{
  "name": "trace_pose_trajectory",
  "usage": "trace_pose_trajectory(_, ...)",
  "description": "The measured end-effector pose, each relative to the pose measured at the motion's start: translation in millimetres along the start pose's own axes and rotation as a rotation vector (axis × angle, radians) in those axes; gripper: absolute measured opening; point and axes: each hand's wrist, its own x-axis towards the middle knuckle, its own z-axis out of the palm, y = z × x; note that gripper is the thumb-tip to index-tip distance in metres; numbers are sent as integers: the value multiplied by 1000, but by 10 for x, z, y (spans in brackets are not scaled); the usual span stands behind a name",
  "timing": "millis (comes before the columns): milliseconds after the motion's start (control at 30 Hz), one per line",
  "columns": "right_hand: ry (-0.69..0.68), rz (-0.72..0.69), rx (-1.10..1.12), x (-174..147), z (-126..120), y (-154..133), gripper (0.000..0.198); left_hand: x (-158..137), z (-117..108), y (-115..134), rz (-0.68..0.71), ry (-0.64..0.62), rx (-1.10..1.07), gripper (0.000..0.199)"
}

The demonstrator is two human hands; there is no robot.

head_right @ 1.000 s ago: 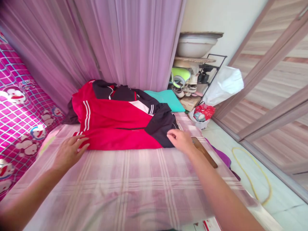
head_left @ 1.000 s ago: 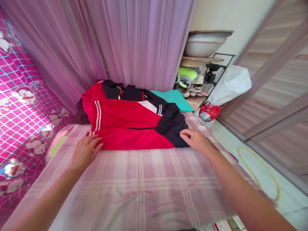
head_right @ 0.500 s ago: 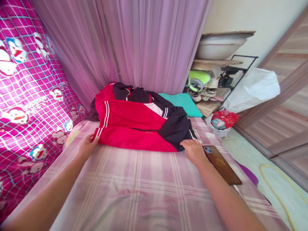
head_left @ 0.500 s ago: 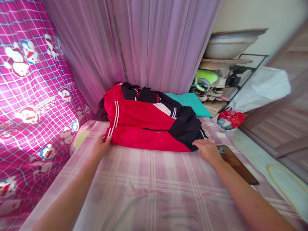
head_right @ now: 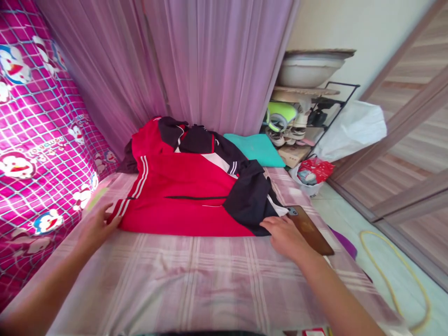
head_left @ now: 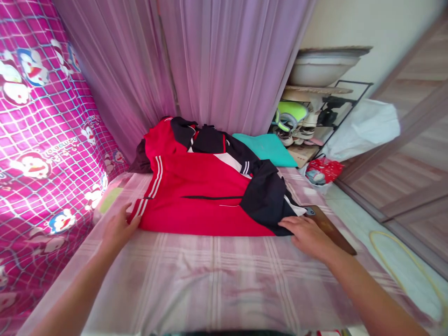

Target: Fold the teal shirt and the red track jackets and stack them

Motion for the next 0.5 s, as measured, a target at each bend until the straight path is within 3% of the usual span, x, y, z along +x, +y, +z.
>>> trace_pose_trajectory(67, -64, -18, 52, 31, -127, -63, 53, 0, -15, 202, 115, 89, 88, 60)
trace_pose_trajectory(133, -32, -48, 135, 176, -278, -260, 48, 3, 22, 535, 281, 152, 120, 57)
trace_pose_trajectory(233, 172, -92, 260, 565, -366, -806, 44, -26, 250, 1124, 503, 53, 129, 48)
trace_pose_trajectory(300, 231, -105, 282, 824, -278, -1167, 49, -60, 472, 1409, 570, -45, 174, 45)
trace_pose_trajectory(400, 116, -202, 250, 986, -29, -1330, 58, -85, 739, 1500, 533, -119, 242, 50)
trace_pose_trajectory(500, 91, -135, 222, 827, 167, -954, 59, -61, 823, 1296, 475, -115, 275, 55)
